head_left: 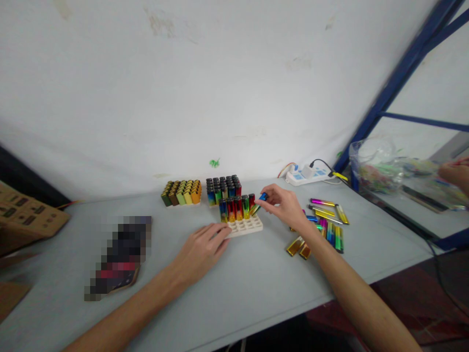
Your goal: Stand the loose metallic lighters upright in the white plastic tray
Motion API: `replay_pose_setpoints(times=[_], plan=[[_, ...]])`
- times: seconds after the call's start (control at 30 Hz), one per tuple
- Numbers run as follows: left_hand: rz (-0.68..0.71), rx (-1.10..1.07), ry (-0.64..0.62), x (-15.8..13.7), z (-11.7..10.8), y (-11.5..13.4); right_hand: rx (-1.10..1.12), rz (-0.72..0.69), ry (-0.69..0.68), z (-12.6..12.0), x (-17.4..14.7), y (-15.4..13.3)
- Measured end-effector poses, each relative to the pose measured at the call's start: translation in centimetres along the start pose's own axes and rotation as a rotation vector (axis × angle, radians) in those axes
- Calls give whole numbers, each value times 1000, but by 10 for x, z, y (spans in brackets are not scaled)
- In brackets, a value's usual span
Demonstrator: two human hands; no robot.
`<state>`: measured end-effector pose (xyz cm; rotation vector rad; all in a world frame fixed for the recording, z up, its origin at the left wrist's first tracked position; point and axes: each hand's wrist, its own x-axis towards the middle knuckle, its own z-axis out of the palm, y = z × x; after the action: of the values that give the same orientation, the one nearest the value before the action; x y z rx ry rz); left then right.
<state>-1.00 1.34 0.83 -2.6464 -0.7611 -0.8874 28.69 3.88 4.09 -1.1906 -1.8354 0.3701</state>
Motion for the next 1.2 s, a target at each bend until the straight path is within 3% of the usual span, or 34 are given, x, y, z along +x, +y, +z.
replay_pose_setpoints(times=[0.5, 0.73, 0.9, 1.2], plan=[[10, 7, 10, -1, 4, 1, -510, 4, 78, 33, 0, 2], [-16, -19, -17, -3, 5, 0, -443, -62, -87, 22, 2, -4], [-7, -9, 0, -1, 3, 0, -323, -74, -134, 21, 3, -2], [19, -2, 11, -1, 2, -1, -255, -22, -25, 36, 9, 8]])
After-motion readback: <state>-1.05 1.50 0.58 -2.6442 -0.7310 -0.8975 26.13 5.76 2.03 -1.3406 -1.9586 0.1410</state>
